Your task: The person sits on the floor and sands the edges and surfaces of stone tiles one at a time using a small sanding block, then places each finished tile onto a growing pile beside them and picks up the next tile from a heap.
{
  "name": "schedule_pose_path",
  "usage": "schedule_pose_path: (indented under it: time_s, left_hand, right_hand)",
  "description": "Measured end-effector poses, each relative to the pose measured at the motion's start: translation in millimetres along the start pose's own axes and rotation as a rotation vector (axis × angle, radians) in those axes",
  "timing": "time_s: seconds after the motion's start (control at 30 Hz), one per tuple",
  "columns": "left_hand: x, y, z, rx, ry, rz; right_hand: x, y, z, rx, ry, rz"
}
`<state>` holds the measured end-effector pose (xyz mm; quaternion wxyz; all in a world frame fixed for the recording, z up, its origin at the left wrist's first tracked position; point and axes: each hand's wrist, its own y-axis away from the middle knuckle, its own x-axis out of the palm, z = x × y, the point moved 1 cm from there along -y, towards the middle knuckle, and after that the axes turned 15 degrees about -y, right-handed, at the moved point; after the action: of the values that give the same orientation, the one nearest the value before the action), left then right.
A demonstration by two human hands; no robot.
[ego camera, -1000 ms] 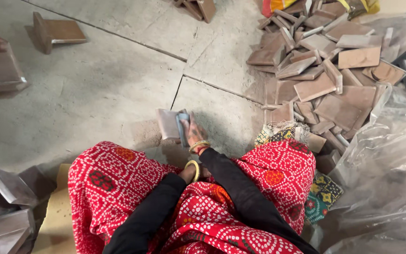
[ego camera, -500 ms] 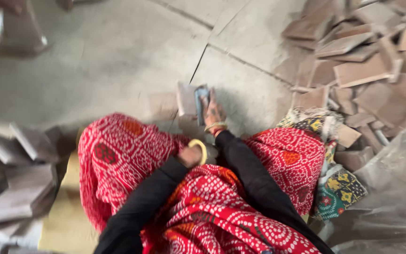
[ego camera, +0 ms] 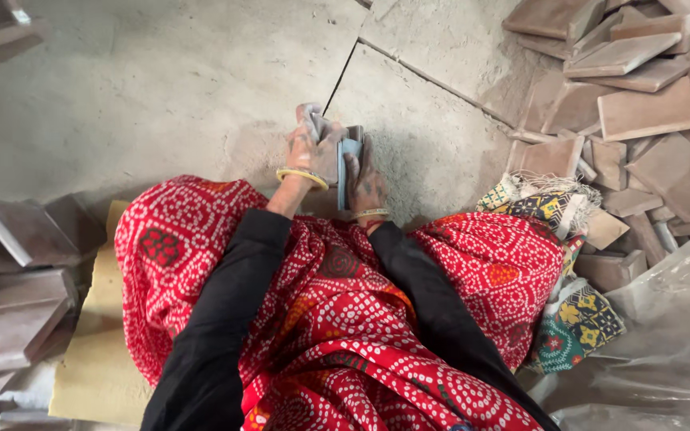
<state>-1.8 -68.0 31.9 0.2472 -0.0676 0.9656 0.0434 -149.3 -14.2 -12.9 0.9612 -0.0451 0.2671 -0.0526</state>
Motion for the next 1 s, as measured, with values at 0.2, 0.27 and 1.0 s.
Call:
schedule_pose_path:
  time_s: [0.2, 0.27, 1.0]
  left_hand:
    - [3.6, -7.2, 43.9, 0.046, 0.372, 0.029]
    - [2.8, -5.6, 43.7, 0.042, 0.938, 0.101]
    - [5.3, 157.0, 67.9, 0.715, -0.892, 0.84]
  right_hand:
    - [5.7, -16.2, 8.6, 0.262, 0.141, 0.111]
    - [6.3, -25.6, 4.0, 0.192, 0.087, 0.138]
    - [-47.8, 0.9, -15.3, 0.252, -0.549, 0.038]
